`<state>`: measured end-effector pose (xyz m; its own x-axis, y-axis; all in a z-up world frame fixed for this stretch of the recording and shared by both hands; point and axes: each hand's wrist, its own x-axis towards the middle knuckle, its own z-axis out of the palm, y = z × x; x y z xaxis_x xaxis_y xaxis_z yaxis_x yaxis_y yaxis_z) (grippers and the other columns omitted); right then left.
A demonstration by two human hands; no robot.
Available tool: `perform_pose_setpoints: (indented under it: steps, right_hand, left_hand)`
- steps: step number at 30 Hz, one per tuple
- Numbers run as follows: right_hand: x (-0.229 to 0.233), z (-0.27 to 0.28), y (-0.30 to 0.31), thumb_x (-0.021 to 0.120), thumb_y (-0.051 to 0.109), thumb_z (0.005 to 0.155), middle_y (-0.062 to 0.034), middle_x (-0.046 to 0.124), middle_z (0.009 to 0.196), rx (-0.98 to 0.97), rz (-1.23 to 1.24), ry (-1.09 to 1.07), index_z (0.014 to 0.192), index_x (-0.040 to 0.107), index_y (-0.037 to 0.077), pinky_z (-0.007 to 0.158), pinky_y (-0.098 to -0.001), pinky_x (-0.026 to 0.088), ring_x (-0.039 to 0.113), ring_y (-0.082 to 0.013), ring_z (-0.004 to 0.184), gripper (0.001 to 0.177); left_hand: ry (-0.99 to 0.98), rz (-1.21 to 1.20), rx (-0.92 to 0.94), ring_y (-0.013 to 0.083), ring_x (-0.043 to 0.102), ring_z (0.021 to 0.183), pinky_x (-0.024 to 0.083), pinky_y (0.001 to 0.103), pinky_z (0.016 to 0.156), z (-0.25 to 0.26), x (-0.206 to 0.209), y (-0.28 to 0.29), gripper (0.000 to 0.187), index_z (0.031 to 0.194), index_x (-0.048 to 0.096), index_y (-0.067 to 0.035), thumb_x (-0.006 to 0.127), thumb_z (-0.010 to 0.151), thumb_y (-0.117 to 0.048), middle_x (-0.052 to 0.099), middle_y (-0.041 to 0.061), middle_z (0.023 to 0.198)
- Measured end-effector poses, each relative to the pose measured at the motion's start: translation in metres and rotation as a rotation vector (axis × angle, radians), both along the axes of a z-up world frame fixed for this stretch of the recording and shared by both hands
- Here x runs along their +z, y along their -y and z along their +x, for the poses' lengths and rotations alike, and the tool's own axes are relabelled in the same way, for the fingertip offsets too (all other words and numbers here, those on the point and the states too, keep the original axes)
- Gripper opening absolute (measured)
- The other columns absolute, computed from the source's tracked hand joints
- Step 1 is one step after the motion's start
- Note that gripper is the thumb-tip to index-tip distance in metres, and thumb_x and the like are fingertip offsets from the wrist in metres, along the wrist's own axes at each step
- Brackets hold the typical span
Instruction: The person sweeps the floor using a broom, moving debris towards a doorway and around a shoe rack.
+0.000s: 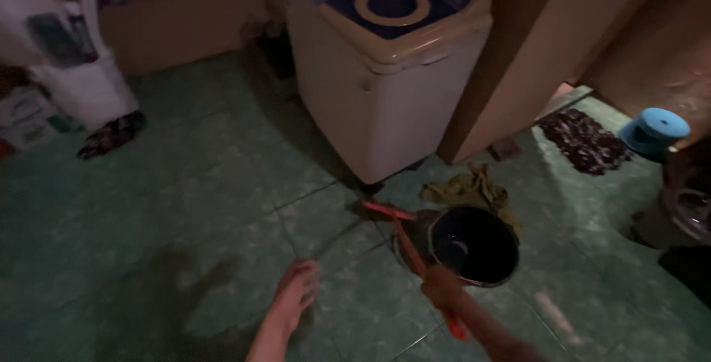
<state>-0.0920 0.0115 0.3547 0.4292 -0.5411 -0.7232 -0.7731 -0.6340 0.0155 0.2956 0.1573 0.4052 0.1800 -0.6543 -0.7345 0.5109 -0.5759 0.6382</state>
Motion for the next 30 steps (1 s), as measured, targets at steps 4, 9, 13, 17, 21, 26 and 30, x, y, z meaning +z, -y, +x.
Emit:
perform_pose_setpoints:
  steps: [4, 9, 13, 17, 21, 26, 30]
  right_hand:
    - [-0.038, 0.077, -0.04, 0.072, 0.025, 0.086, -0.0089, 0.067, 0.084, 0.414, 0.037, -0.034, 0.083, 0.065, 0.011, 0.078, -0.0463, 0.048, 0.064, -0.0298, 0.083, 0.016]
    - [-0.042, 0.132, -0.123, 0.082, 0.021, 0.081, -0.0135, 0.064, 0.085, 0.553, 0.23, 0.196, 0.079, 0.07, 0.002, 0.078, -0.0458, 0.045, 0.058, -0.0316, 0.08, 0.023]
    - [-0.017, 0.113, -0.117, 0.073, 0.022, 0.091, -0.008, 0.064, 0.078, 0.607, 0.368, 0.732, 0.089, 0.071, 0.008, 0.075, -0.0444, 0.046, 0.056, -0.0233, 0.069, 0.015]
    - [0.021, 0.045, -0.091, 0.072, 0.022, 0.091, -0.0098, 0.062, 0.079, -0.611, 1.095, 0.617, 0.099, 0.067, 0.007, 0.07, -0.0437, 0.046, 0.056, -0.0243, 0.068, 0.017]
    - [0.067, -0.01, -0.079, 0.071, 0.022, 0.092, -0.0116, 0.06, 0.079, -0.879, 0.802, 0.557, 0.109, 0.064, 0.007, 0.064, -0.0431, 0.047, 0.055, -0.0253, 0.067, 0.024]
    - [0.073, 0.019, -0.116, 0.069, 0.022, 0.093, -0.0138, 0.058, 0.08, -0.577, 0.231, 0.312, 0.121, 0.06, 0.006, 0.058, -0.0422, 0.047, 0.055, -0.0265, 0.066, 0.033]
    - [0.046, 0.091, -0.173, 0.075, 0.015, 0.085, -0.0136, 0.056, 0.086, 0.328, -0.21, 0.013, 0.092, 0.076, 0.002, 0.06, -0.0418, 0.054, 0.063, -0.0296, 0.077, 0.015]
  left_hand:
    - [0.038, 0.091, 0.026, 0.0271, 0.057, 0.134, 0.041, 0.046, 0.112, 0.007, 0.007, -0.031, 0.049, 0.145, 0.055, -0.021, 0.056, 0.097, -0.033, 0.062, 0.005, 0.144]
    - [0.007, 0.254, 0.041, 0.0275, 0.057, 0.134, 0.039, 0.046, 0.115, 0.024, -0.008, -0.092, 0.046, 0.144, 0.058, -0.018, 0.057, 0.1, -0.034, 0.064, 0.006, 0.141]
    - [0.03, 0.252, 0.082, 0.026, 0.056, 0.135, 0.037, 0.045, 0.115, 0.04, -0.024, -0.135, 0.042, 0.142, 0.057, -0.019, 0.059, 0.102, -0.031, 0.065, 0.004, 0.142]
    - [0.053, 0.119, 0.148, 0.0269, 0.06, 0.13, 0.04, 0.047, 0.11, 0.079, -0.039, -0.167, 0.039, 0.137, 0.061, -0.02, 0.045, 0.102, -0.025, 0.068, 0.003, 0.14]
    - [0.066, 0.03, 0.181, 0.0257, 0.059, 0.129, 0.04, 0.047, 0.109, 0.116, -0.037, -0.189, 0.036, 0.136, 0.06, -0.022, 0.048, 0.103, -0.029, 0.066, 0.002, 0.138]
    - [0.086, -0.041, 0.112, 0.0253, 0.061, 0.128, 0.043, 0.047, 0.107, 0.147, -0.024, -0.22, 0.037, 0.134, 0.06, -0.022, 0.052, 0.098, -0.025, 0.069, 0.002, 0.135]
    - [0.085, -0.014, 0.064, 0.0254, 0.061, 0.126, 0.042, 0.047, 0.107, 0.166, -0.006, -0.268, 0.036, 0.134, 0.061, -0.021, 0.052, 0.099, -0.026, 0.07, 0.002, 0.134]
